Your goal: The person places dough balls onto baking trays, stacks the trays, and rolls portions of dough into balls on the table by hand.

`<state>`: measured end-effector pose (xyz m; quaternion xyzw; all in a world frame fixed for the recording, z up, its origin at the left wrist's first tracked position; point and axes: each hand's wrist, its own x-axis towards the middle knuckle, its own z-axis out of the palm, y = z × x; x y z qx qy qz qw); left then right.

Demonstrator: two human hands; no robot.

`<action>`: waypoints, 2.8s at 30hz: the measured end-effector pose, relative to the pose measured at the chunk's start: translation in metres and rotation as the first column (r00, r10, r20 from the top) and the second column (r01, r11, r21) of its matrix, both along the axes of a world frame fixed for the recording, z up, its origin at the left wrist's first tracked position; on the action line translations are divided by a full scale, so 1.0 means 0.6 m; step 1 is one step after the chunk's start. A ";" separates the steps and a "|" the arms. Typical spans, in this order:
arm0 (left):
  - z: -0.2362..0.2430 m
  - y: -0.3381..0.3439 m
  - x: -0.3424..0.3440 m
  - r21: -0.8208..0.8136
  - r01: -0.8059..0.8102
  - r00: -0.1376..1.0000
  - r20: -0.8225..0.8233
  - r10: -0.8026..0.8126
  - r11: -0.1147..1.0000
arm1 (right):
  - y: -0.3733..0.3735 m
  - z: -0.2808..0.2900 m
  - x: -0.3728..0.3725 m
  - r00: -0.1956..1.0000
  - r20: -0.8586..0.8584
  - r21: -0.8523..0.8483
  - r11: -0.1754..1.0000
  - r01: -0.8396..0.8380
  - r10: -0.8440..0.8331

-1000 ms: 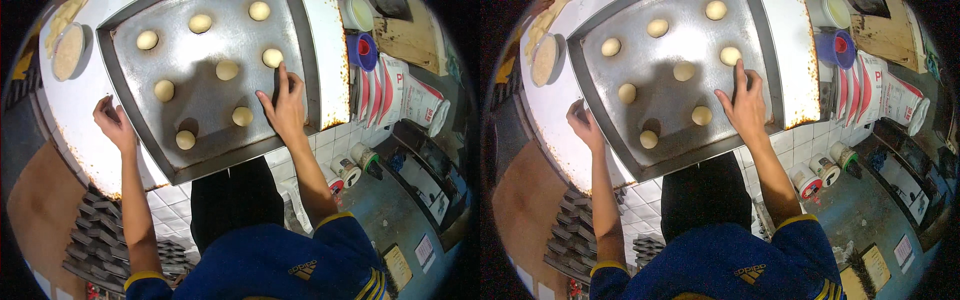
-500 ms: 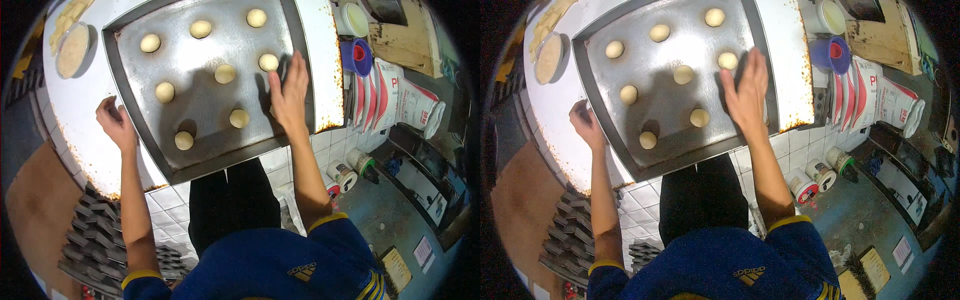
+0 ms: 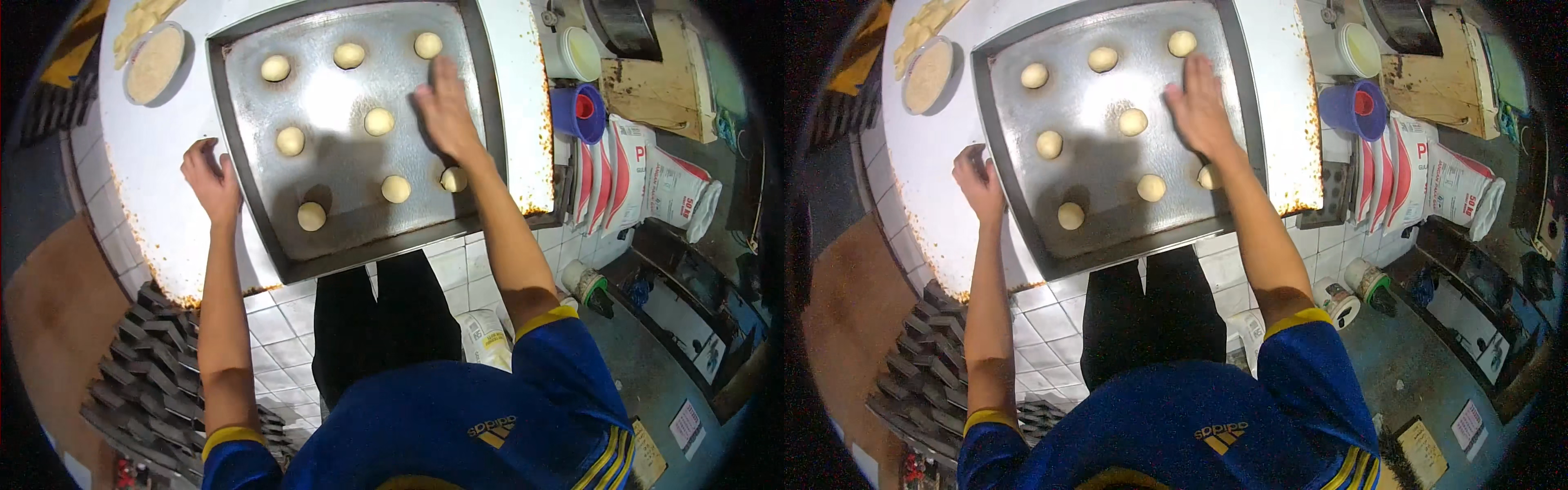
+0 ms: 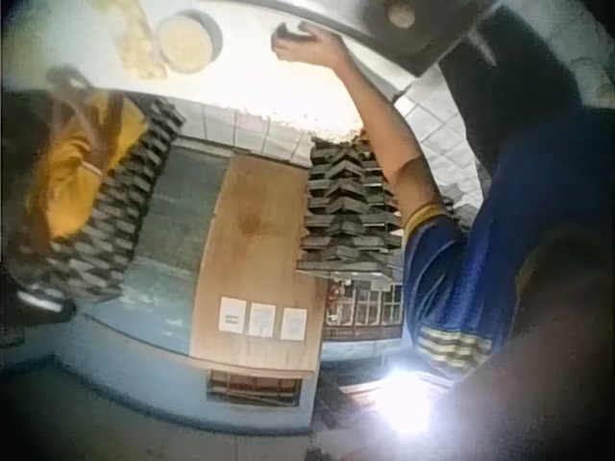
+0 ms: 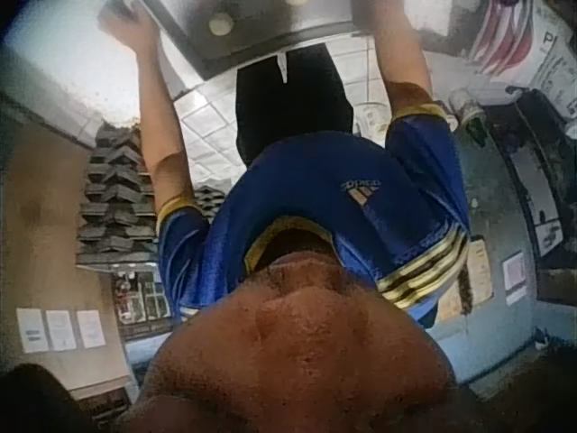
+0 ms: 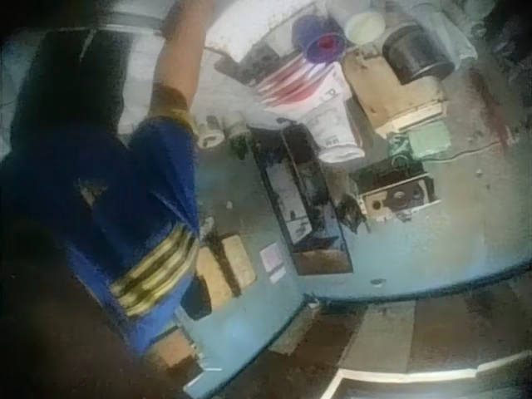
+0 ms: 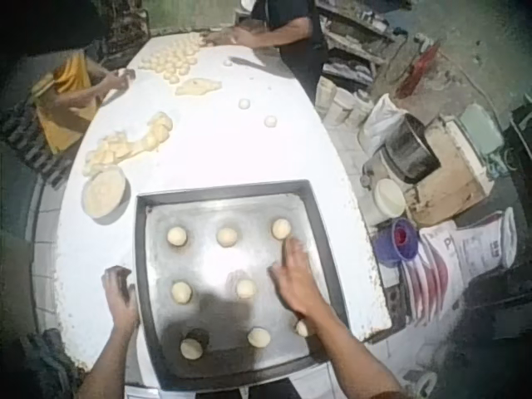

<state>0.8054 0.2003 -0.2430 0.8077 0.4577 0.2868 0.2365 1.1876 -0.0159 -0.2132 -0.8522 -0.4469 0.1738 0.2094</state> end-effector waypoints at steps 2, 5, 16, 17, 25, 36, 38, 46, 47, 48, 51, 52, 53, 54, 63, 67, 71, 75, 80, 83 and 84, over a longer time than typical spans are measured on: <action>0.000 -0.003 -0.037 -0.207 -0.024 0.988 0.147 0.055 0.978 | -0.017 0.044 -0.003 0.998 -0.055 0.128 0.991 0.046 -0.039; 0.035 -0.057 -0.077 -0.477 0.004 0.954 0.265 0.139 0.879 | -0.075 0.102 -0.035 0.994 -0.053 0.227 0.968 0.103 -0.094; 0.073 -0.316 -0.103 -0.463 -0.091 0.995 -0.074 0.064 0.882 | -0.148 0.029 -0.093 0.977 0.143 0.126 0.982 0.139 -0.157; 0.070 -0.317 -0.106 -0.447 -0.107 0.994 -0.077 0.081 0.888 | -0.154 0.048 -0.083 0.975 -0.042 0.330 0.919 0.218 -0.217; 0.053 -0.295 -0.120 -0.507 -0.162 0.978 -0.195 0.071 0.847 | -0.343 0.016 -0.009 0.961 -0.195 0.039 0.978 0.205 -0.194; 0.196 -0.553 -0.229 -0.734 -0.347 0.919 -0.139 0.370 0.584 | -0.407 0.114 0.025 0.625 -0.780 -0.112 0.990 -0.084 -0.035; 0.245 -0.635 -0.217 -0.756 -0.250 0.887 0.072 0.457 0.605 | -0.467 0.103 0.032 0.595 -0.803 0.011 0.999 -0.031 0.027; 0.489 -1.112 -0.315 -0.689 -0.552 0.563 0.107 0.819 0.469 | -0.420 0.204 -0.111 0.443 -0.823 0.097 0.856 -0.507 0.356; 0.512 -1.174 -0.304 -0.688 -0.575 0.523 0.107 0.846 0.443 | -0.412 0.268 -0.152 0.409 -0.826 0.092 0.808 -0.582 0.389; 0.522 -1.236 -0.283 -0.643 -0.653 0.421 0.129 0.898 0.399 | -0.414 0.313 -0.190 0.384 -0.826 0.080 0.761 -0.643 0.412; 0.525 -1.322 -0.355 -0.603 -0.742 0.223 0.191 0.956 0.294 | -0.358 0.356 -0.412 0.185 -0.843 0.197 0.611 -0.766 0.505; 0.548 -1.346 -0.366 -0.618 -0.742 0.157 0.214 0.964 0.258 | -0.352 0.379 -0.466 0.161 -0.835 0.212 0.578 -0.788 0.526; 0.559 -1.369 -0.380 -0.633 -0.740 0.094 0.236 0.967 0.227 | -0.349 0.402 -0.495 0.147 -0.823 0.214 0.538 -0.816 0.549; 0.550 -1.386 -0.402 -0.605 -0.772 0.057 0.237 0.970 0.193 | -0.340 0.427 -0.530 0.119 -0.810 0.230 0.498 -0.836 0.574; 0.713 -1.229 -0.697 -0.432 -0.898 -0.034 0.261 0.965 0.085 | -0.097 0.600 -0.895 -0.016 -0.637 0.370 0.288 -0.884 0.771; 0.721 -1.066 -0.924 -0.406 -0.894 -0.031 0.477 0.878 0.189 | 0.111 0.639 -1.134 -0.120 -0.657 0.456 0.266 -0.850 0.744; 0.728 -0.912 -1.141 -0.456 -0.883 -0.106 0.417 0.903 0.107 | 0.260 0.667 -1.392 -0.161 -0.607 0.459 0.178 -0.870 0.778; 0.683 -0.772 -1.335 -0.431 -0.889 -0.066 0.457 0.887 0.156 | 0.410 0.647 -1.595 -0.165 -0.657 0.419 0.174 -0.891 0.736; 0.642 -0.690 -1.514 -0.425 -0.887 -0.012 0.418 0.908 0.183 | 0.471 0.632 -1.747 -0.130 -0.701 0.362 0.193 -0.912 0.701; 0.650 -0.677 -1.567 -0.450 -0.879 0.004 0.327 0.945 0.159 | 0.484 0.601 -1.797 -0.096 -0.774 0.312 0.245 -0.918 0.626; 0.659 -0.676 -1.579 -0.520 -0.843 -0.002 0.259 0.966 0.138 | 0.489 0.589 -1.812 -0.090 -0.782 0.302 0.249 -0.920 0.617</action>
